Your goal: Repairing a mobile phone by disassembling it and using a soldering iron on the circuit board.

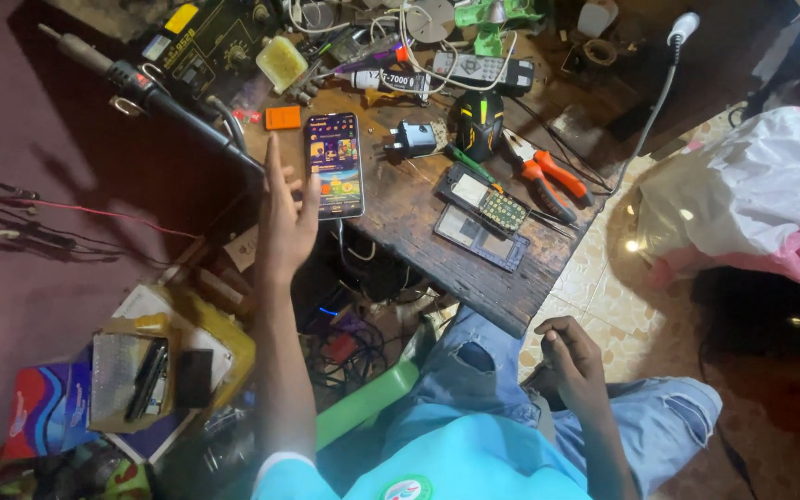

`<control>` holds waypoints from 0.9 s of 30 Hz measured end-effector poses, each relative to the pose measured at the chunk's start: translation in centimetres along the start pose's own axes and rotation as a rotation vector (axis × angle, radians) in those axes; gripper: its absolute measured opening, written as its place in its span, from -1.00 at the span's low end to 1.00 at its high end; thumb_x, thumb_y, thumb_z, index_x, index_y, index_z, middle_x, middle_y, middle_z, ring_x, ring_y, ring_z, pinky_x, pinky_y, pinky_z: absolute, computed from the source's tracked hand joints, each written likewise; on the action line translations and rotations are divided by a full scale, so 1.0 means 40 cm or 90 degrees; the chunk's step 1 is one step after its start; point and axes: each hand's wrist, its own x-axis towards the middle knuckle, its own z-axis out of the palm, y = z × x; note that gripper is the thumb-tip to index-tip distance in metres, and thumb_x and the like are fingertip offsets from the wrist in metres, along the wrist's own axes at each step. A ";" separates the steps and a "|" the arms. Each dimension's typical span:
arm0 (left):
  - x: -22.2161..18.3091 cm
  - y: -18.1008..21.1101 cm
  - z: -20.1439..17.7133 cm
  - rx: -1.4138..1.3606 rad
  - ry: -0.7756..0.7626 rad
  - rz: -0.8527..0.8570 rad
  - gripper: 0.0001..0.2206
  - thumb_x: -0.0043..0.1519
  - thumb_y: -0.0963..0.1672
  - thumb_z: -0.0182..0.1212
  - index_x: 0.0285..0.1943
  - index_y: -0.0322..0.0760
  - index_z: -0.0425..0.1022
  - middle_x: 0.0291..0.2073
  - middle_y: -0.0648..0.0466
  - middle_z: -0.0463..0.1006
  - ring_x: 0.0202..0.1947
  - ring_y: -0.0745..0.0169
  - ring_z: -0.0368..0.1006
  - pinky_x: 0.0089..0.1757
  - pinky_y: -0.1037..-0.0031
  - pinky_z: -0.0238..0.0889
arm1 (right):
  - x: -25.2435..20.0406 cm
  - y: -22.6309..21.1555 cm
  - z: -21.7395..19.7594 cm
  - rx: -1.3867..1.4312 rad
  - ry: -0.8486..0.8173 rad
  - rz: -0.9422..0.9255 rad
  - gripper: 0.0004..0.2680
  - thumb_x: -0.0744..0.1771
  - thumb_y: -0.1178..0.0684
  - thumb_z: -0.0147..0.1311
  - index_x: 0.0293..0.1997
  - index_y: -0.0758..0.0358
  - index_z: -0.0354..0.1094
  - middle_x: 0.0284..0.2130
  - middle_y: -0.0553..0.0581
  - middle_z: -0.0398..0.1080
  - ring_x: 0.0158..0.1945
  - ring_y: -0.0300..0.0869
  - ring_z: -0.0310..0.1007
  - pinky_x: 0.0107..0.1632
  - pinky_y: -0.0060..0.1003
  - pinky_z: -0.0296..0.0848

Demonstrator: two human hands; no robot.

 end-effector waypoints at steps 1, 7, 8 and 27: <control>-0.025 -0.001 0.005 -0.012 0.040 0.037 -0.45 0.22 0.04 -0.22 0.31 -0.03 -0.37 0.09 -0.29 0.14 -0.01 0.00 0.28 -0.22 0.23 0.30 | -0.002 0.002 0.000 0.003 -0.006 -0.004 -0.85 0.32 0.04 -0.23 -0.30 0.29 0.22 -0.66 -0.04 0.05 -0.61 -0.38 -0.04 -0.52 -0.53 -0.01; -0.170 0.011 0.093 -0.099 0.194 0.118 -0.50 0.20 -0.04 -0.11 0.28 -0.22 -0.14 0.04 -0.24 0.18 0.03 -0.02 0.20 -0.03 0.24 0.16 | 0.014 0.027 -0.002 0.030 -0.020 -0.037 -0.83 0.28 0.20 -0.39 -0.38 0.32 0.21 -0.66 0.00 0.07 -0.60 -0.34 0.00 -0.52 -0.52 0.03; -0.191 0.010 0.112 -0.085 0.213 0.103 -0.49 0.17 -0.05 -0.06 0.27 -0.24 -0.09 0.05 -0.25 0.13 0.08 -0.06 0.14 0.01 0.16 0.11 | 0.016 0.031 0.000 0.033 -0.015 -0.033 -0.82 0.28 0.20 -0.40 -0.40 0.34 0.21 -0.65 0.04 0.08 -0.59 -0.31 0.03 -0.53 -0.50 0.04; -0.050 0.019 0.092 0.019 0.215 -0.008 -0.29 0.04 0.10 0.08 0.25 -0.27 -0.13 0.19 -0.33 -0.04 0.22 -0.37 -0.23 0.07 -0.11 -0.22 | 0.069 -0.038 0.060 -0.126 -0.003 -0.041 -0.80 0.30 0.03 -0.25 -0.30 0.22 0.36 -0.37 0.03 0.40 -0.58 -0.36 0.22 -0.46 -0.52 0.20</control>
